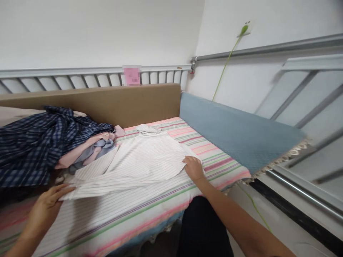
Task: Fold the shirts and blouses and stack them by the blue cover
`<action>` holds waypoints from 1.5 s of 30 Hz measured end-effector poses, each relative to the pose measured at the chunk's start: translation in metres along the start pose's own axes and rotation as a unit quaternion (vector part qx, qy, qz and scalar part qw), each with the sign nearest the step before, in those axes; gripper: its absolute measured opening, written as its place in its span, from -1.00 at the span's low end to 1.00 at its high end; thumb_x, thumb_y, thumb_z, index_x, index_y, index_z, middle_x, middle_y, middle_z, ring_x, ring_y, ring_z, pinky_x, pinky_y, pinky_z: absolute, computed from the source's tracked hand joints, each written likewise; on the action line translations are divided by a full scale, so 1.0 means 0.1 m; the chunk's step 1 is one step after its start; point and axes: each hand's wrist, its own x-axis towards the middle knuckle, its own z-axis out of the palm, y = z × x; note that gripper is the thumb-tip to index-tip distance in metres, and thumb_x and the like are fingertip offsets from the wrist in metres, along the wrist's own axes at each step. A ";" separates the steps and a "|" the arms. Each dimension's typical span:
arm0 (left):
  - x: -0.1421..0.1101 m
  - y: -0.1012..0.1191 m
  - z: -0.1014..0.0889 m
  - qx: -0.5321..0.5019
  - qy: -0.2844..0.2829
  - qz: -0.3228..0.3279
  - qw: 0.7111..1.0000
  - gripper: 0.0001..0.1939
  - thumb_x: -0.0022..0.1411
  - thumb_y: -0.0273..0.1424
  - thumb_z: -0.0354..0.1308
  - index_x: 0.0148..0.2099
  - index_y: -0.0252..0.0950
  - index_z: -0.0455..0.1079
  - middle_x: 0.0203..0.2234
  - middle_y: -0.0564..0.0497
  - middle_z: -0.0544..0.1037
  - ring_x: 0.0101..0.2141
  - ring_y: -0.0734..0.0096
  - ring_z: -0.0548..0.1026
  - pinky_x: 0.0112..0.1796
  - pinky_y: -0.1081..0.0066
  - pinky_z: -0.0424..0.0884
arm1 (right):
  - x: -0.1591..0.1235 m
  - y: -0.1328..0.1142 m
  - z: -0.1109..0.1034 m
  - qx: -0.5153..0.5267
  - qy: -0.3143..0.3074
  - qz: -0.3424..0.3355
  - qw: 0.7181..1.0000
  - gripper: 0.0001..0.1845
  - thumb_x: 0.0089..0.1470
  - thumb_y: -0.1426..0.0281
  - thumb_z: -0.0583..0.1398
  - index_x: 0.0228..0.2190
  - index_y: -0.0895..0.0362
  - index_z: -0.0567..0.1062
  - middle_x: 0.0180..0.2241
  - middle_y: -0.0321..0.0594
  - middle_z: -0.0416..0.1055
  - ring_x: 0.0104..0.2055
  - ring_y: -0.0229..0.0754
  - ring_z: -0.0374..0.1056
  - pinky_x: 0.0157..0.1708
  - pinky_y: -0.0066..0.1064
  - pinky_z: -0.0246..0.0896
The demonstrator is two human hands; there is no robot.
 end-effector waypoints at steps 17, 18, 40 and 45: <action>-0.82 -0.08 0.26 -0.024 -0.013 -0.163 0.986 -0.53 -0.01 -0.62 -0.13 -0.19 -0.21 0.53 -0.08 0.00 0.48 -0.03 0.36 0.37 0.06 0.34 0.25 | -0.41 0.26 0.07 -0.046 0.058 -0.056 0.996 -0.72 0.04 0.42 0.00 -0.34 0.13 0.50 -0.25 -0.12 0.50 -0.24 -0.04 0.38 -0.18 -0.21 0.19; -0.82 -0.09 0.26 -0.022 -0.011 -0.172 0.985 -0.55 0.00 -0.61 -0.12 -0.22 -0.23 0.53 -0.09 -0.02 0.49 -0.03 0.34 0.37 0.06 0.34 0.25 | -0.41 0.25 0.06 -0.046 0.050 -0.045 0.997 -0.73 0.03 0.44 0.00 -0.35 0.12 0.49 -0.25 -0.14 0.50 -0.24 -0.05 0.38 -0.18 -0.22 0.19; -0.77 -0.32 0.56 -0.056 -0.080 -0.305 0.947 -0.63 0.15 -0.07 -0.12 -0.07 -0.10 0.23 -0.37 -0.01 0.56 -0.36 0.22 0.50 -0.36 0.38 0.30 | -0.40 -0.03 -0.24 -0.036 -0.055 0.028 0.997 -0.80 0.01 0.52 0.06 -0.34 0.10 0.46 -0.22 -0.21 0.45 -0.12 -0.15 0.26 -0.06 -0.33 -0.06; -0.78 -0.51 0.64 -0.084 -0.058 -0.293 0.950 -0.72 0.15 -0.06 -0.11 -0.15 -0.01 0.23 -0.45 0.08 0.54 -0.41 0.27 0.48 -0.39 0.41 0.27 | -0.42 -0.03 -0.22 -0.027 -0.067 0.022 0.997 -0.81 -0.01 0.53 0.07 -0.40 0.10 0.46 -0.28 -0.23 0.45 -0.16 -0.16 0.26 -0.10 -0.36 -0.05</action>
